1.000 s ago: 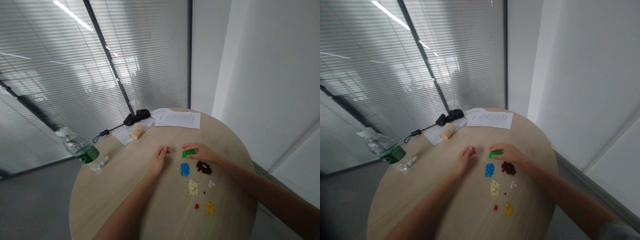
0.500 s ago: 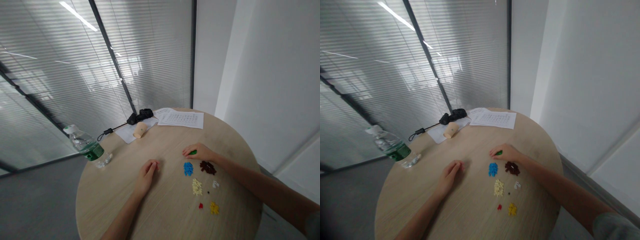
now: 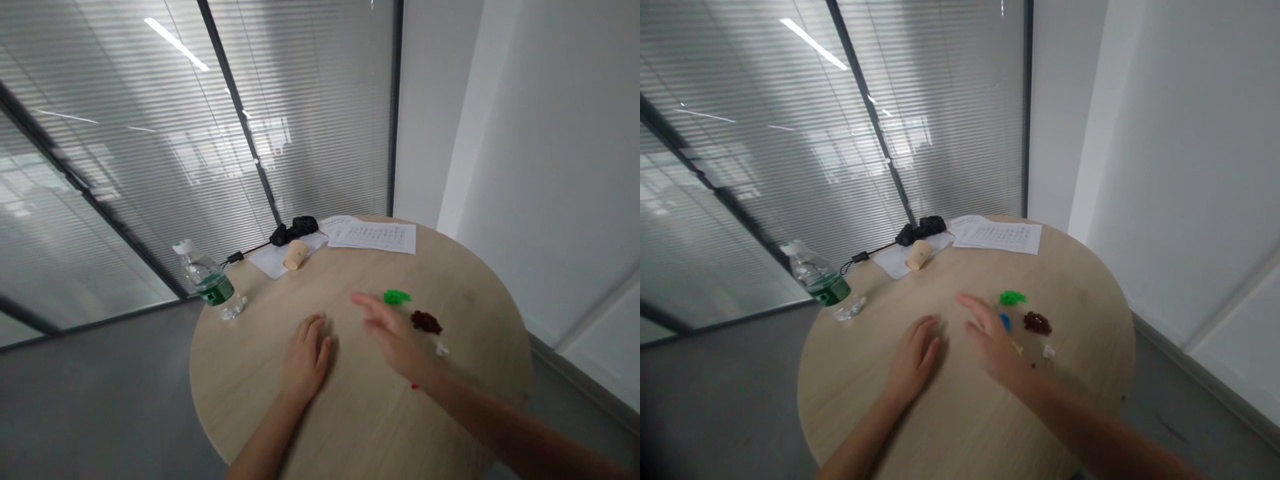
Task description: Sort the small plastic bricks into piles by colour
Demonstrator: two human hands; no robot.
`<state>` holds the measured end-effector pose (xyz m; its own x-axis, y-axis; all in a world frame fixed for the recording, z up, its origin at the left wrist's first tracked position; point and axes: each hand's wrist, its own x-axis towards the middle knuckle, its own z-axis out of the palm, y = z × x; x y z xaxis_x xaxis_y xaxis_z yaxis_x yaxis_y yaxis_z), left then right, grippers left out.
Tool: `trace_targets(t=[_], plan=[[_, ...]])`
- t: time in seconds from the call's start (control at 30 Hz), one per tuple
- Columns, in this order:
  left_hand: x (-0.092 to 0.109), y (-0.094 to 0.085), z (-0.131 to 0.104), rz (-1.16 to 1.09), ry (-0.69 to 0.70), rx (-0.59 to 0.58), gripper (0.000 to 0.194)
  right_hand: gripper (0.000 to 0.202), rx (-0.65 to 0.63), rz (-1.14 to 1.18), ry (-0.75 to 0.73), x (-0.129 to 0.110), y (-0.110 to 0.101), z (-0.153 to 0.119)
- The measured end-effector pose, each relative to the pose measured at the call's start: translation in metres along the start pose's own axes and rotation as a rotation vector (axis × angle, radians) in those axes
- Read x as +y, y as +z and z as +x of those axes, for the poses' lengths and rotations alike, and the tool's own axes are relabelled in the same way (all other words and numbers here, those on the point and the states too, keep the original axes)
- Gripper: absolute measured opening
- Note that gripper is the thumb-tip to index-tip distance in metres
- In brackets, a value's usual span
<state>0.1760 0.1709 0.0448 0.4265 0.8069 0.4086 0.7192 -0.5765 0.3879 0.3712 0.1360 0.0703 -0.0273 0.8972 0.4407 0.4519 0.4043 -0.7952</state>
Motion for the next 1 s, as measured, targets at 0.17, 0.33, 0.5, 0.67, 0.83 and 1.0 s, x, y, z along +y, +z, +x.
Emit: trace_targets(t=[0.17,0.33,0.5,0.67,0.83,1.0], plan=[[0.001,-0.005,-0.026,0.235,0.024,-0.056,0.044,0.051,-0.176,-0.383,-0.068,-0.02,0.06,-0.035],[0.005,-0.008,-0.037,0.38,-0.025,-0.181,0.051,0.048,-0.275,-0.685,-0.102,0.004,0.058,-0.032],[0.009,-0.011,-0.037,0.405,-0.009,-0.211,0.057,0.051,-0.238,-0.763,-0.116,0.012,0.052,-0.036],[0.009,-0.011,-0.038,0.376,0.024,-0.183,0.055,0.053,-0.225,-0.776,-0.135,0.018,0.051,-0.039],[0.011,-0.009,-0.037,0.38,0.001,-0.234,0.057,0.053,-0.231,-0.784,-0.094,0.02,0.052,-0.038],[0.015,-0.009,-0.035,0.367,-0.019,-0.24,0.056,0.053,-0.216,-0.759,-0.098,0.021,0.055,-0.037]])
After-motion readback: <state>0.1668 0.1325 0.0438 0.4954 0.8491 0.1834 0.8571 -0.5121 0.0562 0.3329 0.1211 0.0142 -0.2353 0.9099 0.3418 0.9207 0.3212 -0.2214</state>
